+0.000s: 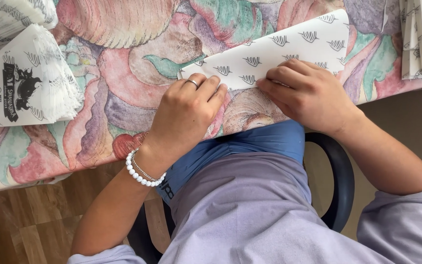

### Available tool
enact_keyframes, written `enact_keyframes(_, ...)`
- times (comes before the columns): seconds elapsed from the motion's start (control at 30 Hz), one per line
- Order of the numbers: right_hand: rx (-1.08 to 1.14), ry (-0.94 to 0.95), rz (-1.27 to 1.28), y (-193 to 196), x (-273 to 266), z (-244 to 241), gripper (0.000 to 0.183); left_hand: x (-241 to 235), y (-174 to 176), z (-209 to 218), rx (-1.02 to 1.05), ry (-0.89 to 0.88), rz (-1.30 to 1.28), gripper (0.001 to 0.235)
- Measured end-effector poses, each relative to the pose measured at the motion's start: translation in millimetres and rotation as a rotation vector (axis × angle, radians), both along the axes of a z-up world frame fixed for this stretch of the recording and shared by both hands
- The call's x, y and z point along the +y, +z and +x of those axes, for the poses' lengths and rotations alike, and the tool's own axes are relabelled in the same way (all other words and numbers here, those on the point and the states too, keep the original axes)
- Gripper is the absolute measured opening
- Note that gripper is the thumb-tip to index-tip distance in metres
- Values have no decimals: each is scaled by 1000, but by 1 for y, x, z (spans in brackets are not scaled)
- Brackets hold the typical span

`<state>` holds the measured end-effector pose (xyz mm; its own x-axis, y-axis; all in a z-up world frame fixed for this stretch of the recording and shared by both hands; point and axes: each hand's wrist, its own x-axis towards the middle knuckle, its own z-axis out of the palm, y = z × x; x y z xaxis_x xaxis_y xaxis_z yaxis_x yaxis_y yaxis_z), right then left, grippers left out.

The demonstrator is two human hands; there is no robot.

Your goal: Folding and cutting printed paper sheets at a manual workstation

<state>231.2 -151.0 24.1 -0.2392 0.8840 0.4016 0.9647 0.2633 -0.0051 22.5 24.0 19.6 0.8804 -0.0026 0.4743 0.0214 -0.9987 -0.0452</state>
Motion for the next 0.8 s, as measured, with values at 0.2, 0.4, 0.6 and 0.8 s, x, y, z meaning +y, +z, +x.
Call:
enact_keyframes(0.2,-56,-28,-8,-4,3,-2,6,2,3,1,-47,1,55,14)
enact_keyframes(0.4,-87,-35,-53,-5,-1,-3,15,4,2,-4,-21,-19,-19,6)
enact_keyframes(0.6,-93,-104,-30,-8,-11,0,15,6,-4,-8,16,-4,-70,14)
enact_keyframes(0.8,-111,-90,4,-16,-16,1,20,6,-6,-8,-25,-17,-112,11)
